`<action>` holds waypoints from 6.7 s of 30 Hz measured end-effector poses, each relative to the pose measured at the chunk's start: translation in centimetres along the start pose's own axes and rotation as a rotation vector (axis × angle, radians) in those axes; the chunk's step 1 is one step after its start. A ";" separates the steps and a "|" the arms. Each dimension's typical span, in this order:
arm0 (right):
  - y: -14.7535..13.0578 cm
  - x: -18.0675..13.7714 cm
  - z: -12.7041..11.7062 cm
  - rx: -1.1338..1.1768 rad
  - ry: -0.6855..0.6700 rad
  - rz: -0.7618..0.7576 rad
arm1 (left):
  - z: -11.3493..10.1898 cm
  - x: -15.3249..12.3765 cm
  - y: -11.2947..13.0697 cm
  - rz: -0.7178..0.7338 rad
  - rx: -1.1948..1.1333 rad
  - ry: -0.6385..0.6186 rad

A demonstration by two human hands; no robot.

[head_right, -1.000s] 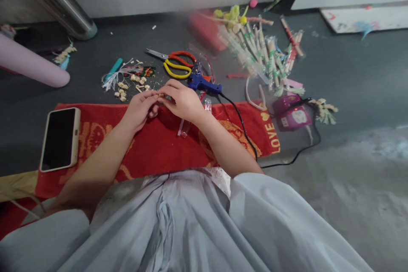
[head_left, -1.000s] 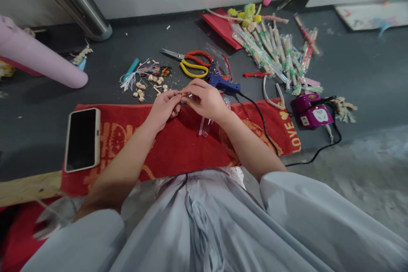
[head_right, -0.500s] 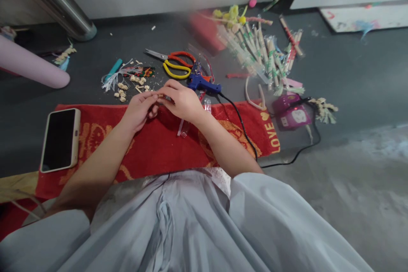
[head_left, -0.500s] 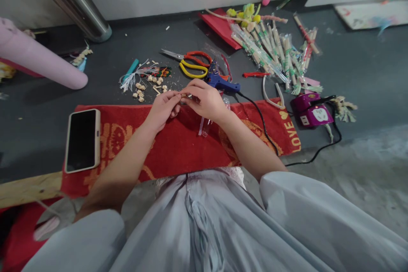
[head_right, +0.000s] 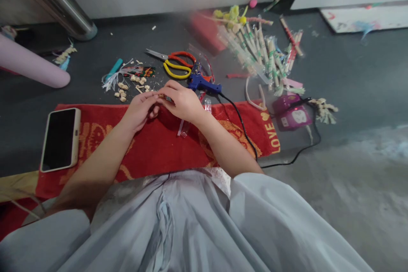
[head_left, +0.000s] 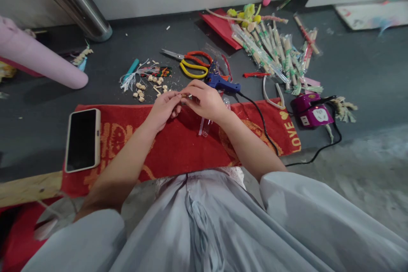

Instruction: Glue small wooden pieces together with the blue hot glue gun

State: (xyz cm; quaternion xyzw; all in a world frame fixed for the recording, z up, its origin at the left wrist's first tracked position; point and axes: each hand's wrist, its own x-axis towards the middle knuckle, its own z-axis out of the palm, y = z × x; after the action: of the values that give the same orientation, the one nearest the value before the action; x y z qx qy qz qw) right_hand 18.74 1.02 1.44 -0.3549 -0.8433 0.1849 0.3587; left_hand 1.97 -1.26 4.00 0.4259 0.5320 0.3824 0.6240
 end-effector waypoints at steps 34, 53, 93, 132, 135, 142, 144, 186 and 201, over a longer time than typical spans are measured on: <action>-0.5 0.1 -0.5 -0.094 -0.094 0.018 | 0.0 0.1 0.2 -0.031 0.050 0.005; -0.2 0.2 -0.3 -0.023 -0.002 0.028 | 0.0 -0.1 0.1 0.002 -0.010 -0.014; 1.2 0.5 -1.8 -0.112 0.165 0.170 | -0.4 0.1 -0.2 0.014 -0.132 -0.057; 3.3 -0.1 -5.0 -0.544 0.053 0.677 | -0.3 0.4 0.2 -0.059 -0.203 0.016; 2.9 -0.2 -5.7 -0.543 -0.028 0.707 | -0.3 0.3 0.2 -0.054 -0.207 0.017; 2.7 -0.3 -6.3 -0.561 -0.142 0.701 | -0.4 0.3 0.2 -0.049 -0.195 0.013; 2.6 -0.1 -5.9 -0.582 -0.143 0.683 | -0.4 0.3 0.1 -0.043 -0.190 0.008; 1.4 1.4 -7.2 1.138 0.150 1.108 | -0.3 0.2 0.8 -0.063 -0.333 0.094; 0.1 1.1 -6.8 1.139 0.008 0.839 | -0.8 0.5 0.6 -0.014 -0.509 0.141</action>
State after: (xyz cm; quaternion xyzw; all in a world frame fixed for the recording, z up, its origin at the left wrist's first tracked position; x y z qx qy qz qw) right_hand 23.25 2.27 6.42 -0.4079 -0.4062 0.7186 0.3901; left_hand 1.21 -0.49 4.36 0.2239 0.4640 0.5282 0.6750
